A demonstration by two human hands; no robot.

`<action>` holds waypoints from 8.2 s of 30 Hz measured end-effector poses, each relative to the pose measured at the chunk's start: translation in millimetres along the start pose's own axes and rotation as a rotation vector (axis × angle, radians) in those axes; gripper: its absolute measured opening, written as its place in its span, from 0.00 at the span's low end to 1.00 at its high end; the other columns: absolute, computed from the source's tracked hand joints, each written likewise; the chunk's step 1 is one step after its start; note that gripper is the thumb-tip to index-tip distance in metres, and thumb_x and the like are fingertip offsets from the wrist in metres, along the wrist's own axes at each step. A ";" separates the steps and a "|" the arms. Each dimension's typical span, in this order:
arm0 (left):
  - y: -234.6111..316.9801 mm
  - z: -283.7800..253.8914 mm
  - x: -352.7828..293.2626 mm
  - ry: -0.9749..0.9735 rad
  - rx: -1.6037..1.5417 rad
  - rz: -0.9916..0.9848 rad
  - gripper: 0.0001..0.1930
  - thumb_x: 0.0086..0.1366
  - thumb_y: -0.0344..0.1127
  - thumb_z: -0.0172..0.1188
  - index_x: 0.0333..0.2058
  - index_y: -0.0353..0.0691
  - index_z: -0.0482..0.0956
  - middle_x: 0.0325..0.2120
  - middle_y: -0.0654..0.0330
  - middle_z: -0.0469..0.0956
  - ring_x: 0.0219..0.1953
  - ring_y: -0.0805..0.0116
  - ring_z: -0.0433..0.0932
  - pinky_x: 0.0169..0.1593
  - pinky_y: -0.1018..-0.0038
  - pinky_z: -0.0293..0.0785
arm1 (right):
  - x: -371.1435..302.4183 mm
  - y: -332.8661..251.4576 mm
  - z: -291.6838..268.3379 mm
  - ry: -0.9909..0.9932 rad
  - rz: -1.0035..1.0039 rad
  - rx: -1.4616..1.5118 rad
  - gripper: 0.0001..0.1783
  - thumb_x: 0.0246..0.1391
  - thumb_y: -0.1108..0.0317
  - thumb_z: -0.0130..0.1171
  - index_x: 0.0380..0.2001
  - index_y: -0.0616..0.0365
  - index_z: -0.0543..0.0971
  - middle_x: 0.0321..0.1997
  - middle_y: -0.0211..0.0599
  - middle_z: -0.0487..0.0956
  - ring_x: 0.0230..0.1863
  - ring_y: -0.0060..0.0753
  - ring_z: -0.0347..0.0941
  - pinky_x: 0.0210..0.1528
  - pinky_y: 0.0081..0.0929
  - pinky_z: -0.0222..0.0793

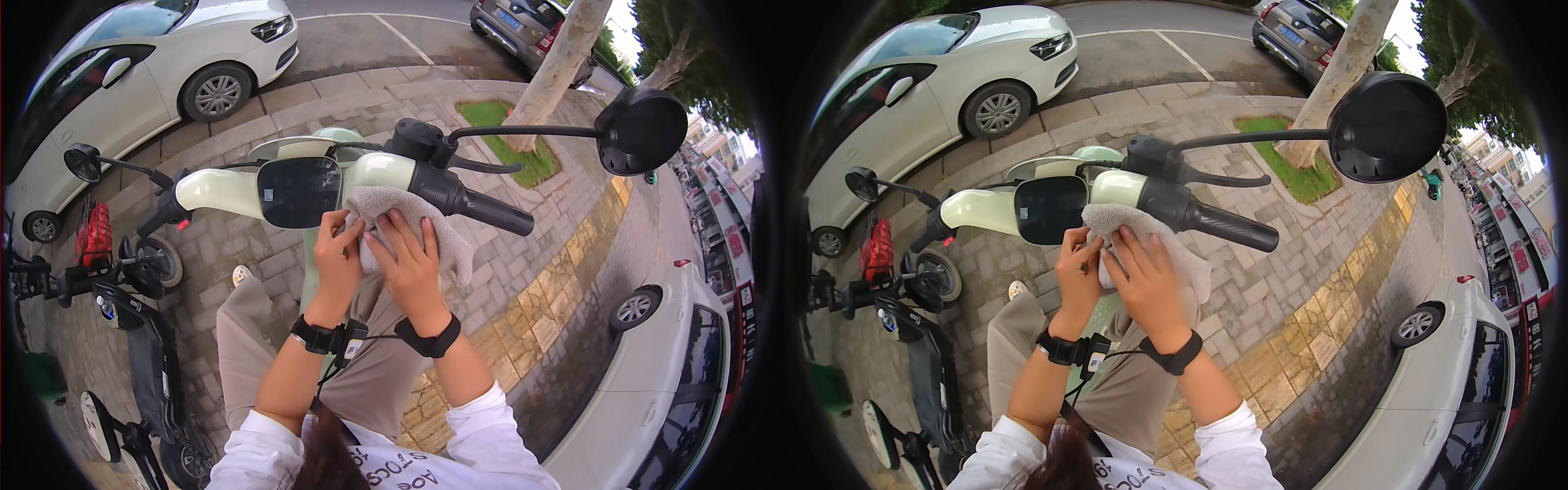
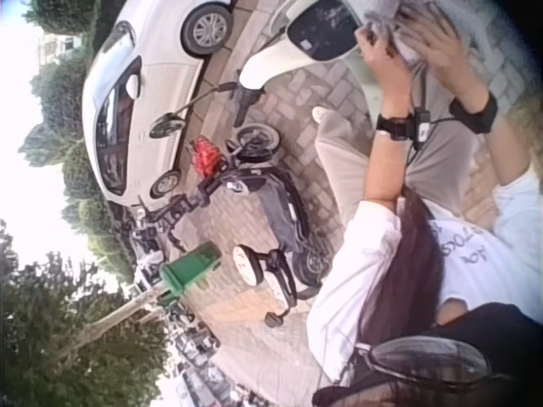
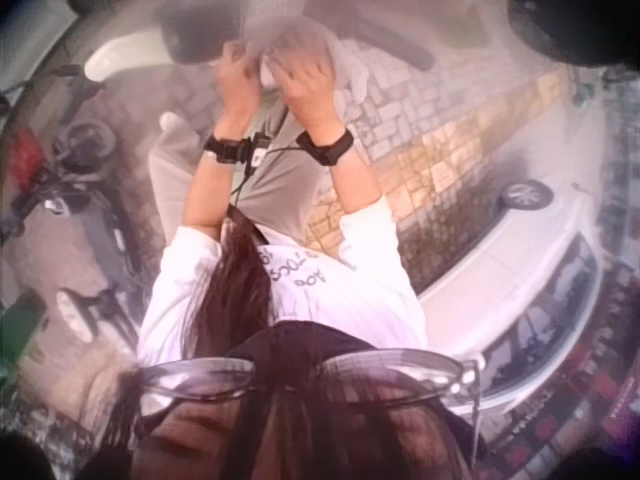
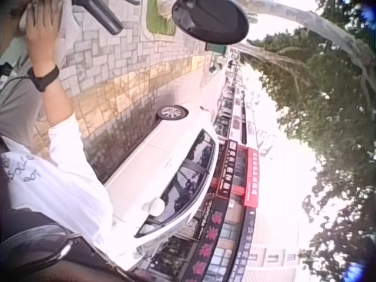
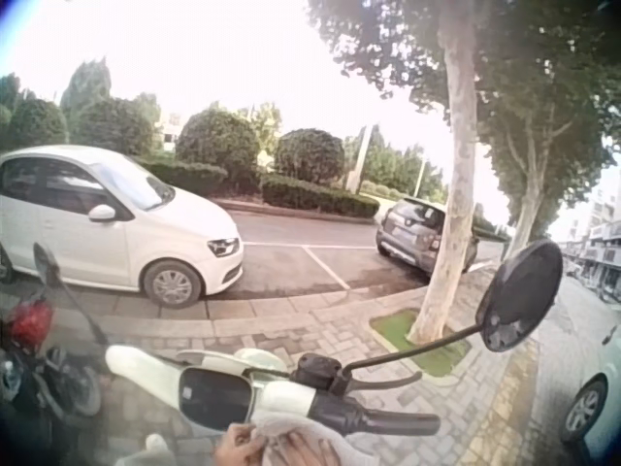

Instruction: Wiping down the handlebars and seat of a light green moped with a grey cloth.

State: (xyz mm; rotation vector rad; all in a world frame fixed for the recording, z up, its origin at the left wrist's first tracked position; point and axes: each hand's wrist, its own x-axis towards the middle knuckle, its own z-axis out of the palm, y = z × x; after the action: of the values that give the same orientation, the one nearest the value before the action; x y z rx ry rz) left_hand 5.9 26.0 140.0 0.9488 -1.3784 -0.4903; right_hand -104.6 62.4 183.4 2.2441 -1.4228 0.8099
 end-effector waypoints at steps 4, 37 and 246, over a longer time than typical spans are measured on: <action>9.3 -10.2 -28.0 -0.126 -0.011 -0.131 0.14 0.46 0.14 0.48 0.30 0.36 0.78 0.36 0.50 0.70 0.36 0.57 0.70 0.40 0.72 0.68 | -34.0 -0.9 3.2 -0.103 0.048 0.215 0.17 0.39 0.74 0.47 0.37 0.50 0.73 0.46 0.39 0.69 0.53 0.42 0.61 0.53 0.49 0.52; 10.7 -171.7 39.7 0.305 0.149 -0.123 0.13 0.48 0.16 0.48 0.31 0.35 0.76 0.41 0.53 0.68 0.43 0.64 0.67 0.44 0.74 0.64 | 65.3 -126.6 84.1 0.329 -0.230 0.445 0.17 0.36 0.70 0.53 0.35 0.49 0.76 0.42 0.33 0.71 0.46 0.32 0.64 0.48 0.38 0.54; -226.5 -47.1 -49.1 -0.247 0.010 -0.841 0.11 0.54 0.21 0.46 0.38 0.31 0.66 0.31 0.58 0.71 0.29 0.68 0.71 0.24 0.75 0.68 | -58.3 -24.5 258.4 -0.232 1.473 0.902 0.14 0.48 0.70 0.44 0.39 0.66 0.63 0.36 0.59 0.70 0.38 0.56 0.68 0.40 0.41 0.64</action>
State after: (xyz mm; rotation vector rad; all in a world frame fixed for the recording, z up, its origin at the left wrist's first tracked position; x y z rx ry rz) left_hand 93.9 -49.6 -66.0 1.5062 -1.1435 -1.2628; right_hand -30.9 -35.5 -52.8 1.2870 -3.3347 1.8866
